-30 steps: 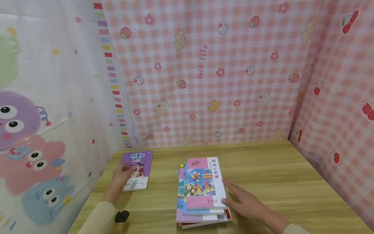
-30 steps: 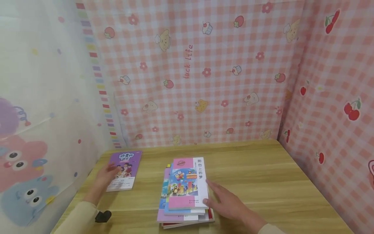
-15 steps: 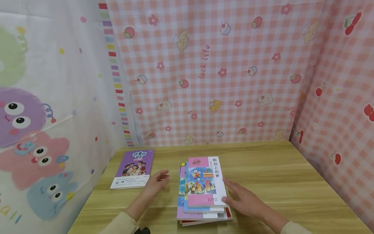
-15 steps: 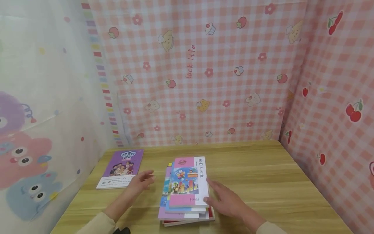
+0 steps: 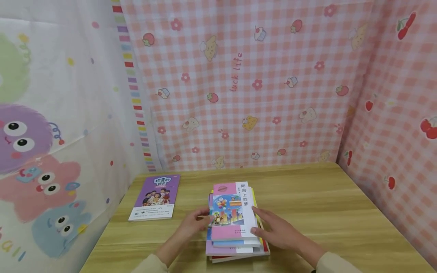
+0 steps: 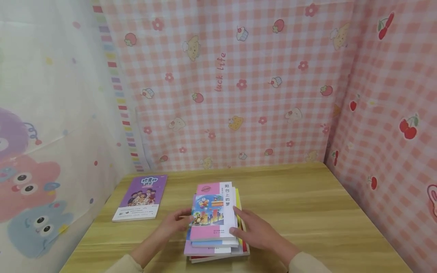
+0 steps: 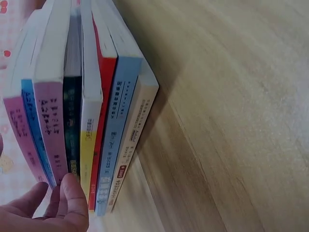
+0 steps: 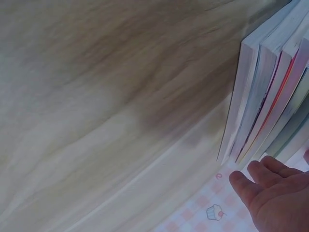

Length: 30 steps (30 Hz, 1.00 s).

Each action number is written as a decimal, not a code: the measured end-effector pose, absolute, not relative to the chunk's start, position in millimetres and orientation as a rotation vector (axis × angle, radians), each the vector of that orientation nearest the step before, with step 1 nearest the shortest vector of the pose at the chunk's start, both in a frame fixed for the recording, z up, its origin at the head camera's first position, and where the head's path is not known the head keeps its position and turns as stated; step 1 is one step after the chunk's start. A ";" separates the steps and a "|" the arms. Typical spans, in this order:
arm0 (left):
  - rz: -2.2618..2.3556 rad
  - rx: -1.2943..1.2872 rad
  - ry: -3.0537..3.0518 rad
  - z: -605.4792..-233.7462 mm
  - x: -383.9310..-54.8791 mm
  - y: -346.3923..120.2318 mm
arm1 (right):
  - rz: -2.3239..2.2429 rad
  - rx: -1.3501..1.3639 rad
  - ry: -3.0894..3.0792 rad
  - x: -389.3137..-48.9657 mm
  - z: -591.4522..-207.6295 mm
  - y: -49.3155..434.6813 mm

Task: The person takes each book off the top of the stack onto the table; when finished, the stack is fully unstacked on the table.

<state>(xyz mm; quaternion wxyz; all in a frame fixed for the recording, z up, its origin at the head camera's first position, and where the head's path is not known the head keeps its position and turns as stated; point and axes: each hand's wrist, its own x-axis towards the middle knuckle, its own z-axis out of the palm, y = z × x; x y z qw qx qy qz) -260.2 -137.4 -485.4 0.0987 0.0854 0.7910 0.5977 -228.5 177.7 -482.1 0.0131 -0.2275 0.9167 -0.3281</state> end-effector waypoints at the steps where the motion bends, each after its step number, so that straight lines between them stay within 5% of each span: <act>1: 1.756 0.261 2.342 -485.2 -259.0 -137.3 | -1.018 -0.712 2.849 -229.5 -481.4 176.6; 15: 1.649 0.294 2.392 -476.9 -248.6 -132.0 | -0.929 -0.616 2.869 -221.0 -494.9 207.0; 30: 1.661 0.267 2.309 -480.9 -247.1 -133.5 | -1.042 -0.943 2.875 -208.1 -518.0 209.6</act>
